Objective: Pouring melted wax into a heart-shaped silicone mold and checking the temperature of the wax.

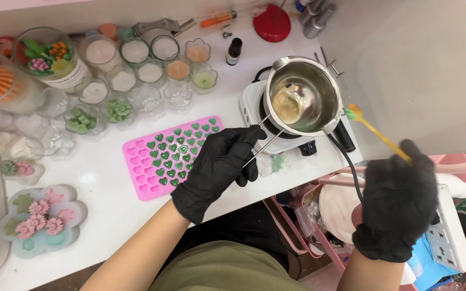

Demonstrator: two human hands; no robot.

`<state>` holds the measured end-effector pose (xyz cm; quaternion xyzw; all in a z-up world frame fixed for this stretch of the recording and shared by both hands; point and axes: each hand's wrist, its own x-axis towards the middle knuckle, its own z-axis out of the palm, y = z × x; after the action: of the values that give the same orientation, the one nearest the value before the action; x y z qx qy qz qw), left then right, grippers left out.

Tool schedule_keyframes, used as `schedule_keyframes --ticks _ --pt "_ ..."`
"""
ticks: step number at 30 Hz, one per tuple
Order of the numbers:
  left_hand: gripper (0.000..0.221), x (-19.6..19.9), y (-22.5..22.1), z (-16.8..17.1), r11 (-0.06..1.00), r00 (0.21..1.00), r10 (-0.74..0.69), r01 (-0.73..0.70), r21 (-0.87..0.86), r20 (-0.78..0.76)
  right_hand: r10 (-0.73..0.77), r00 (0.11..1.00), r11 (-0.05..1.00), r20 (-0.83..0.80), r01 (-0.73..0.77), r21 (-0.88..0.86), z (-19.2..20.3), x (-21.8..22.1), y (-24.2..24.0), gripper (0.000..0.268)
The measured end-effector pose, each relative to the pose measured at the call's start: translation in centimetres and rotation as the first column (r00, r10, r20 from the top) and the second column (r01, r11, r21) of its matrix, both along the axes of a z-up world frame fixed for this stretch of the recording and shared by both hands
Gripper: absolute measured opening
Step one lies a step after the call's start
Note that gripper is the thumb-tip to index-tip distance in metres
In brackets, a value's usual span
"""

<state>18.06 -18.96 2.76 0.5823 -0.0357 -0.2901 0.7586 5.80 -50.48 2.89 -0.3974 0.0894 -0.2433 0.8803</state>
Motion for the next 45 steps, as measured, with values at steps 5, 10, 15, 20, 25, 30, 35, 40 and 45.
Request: schedule_keyframes --ticks 5,10,15,20,25,30,35,40,45 --pt "0.045 -0.9 0.5 -0.4 1.0 0.994 0.014 -0.014 0.0 0.113 -0.047 0.98 0.999 -0.193 0.043 -0.026 1.0 1.0 5.0 0.037" --pt "0.041 -3.6 0.7 3.3 0.878 0.758 0.134 -0.39 0.278 0.639 0.092 0.948 0.995 -0.303 -0.078 0.059 -0.4 0.1 8.5 0.042" --pt "0.037 -6.1 0.5 4.7 0.92 0.602 0.134 -0.37 0.126 0.788 0.328 0.84 0.939 -0.432 -0.239 0.249 -0.4 -0.7 14.5 0.035" --pt "0.028 -7.1 1.5 2.5 0.959 0.885 0.275 -0.28 -0.044 0.376 0.073 0.868 0.902 -0.491 -0.268 -0.339 -0.4 -0.4 13.1 0.027" --pt "0.015 -8.4 5.2 1.3 0.883 0.86 0.469 -0.461 -0.091 0.202 -0.349 0.93 0.467 -0.116 0.065 -0.882 -3.5 4.0 4.6 0.02" --pt "0.026 -10.7 8.7 -2.0 0.884 0.894 0.394 -0.432 0.18 0.214 -0.247 0.913 0.131 -0.325 -0.301 -0.945 -7.4 8.1 2.0 0.056" --pt "0.029 -12.8 10.2 -5.1 0.92 0.929 0.357 -0.33 0.213 -0.103 -0.383 0.814 0.026 -0.436 -0.462 -0.886 -6.0 8.8 2.0 0.06" --pt "0.029 -13.5 11.6 -7.1 0.931 0.968 0.217 -0.244 0.271 0.126 -0.473 0.599 -0.014 -0.646 -0.739 -0.674 -7.6 8.8 -0.3 0.047" --pt "0.024 -13.4 13.0 -7.8 0.98 0.986 0.115 -0.132 0.15 0.12 -0.599 0.648 -0.239 -0.47 -0.705 -0.667 -7.7 6.8 -3.2 0.026"
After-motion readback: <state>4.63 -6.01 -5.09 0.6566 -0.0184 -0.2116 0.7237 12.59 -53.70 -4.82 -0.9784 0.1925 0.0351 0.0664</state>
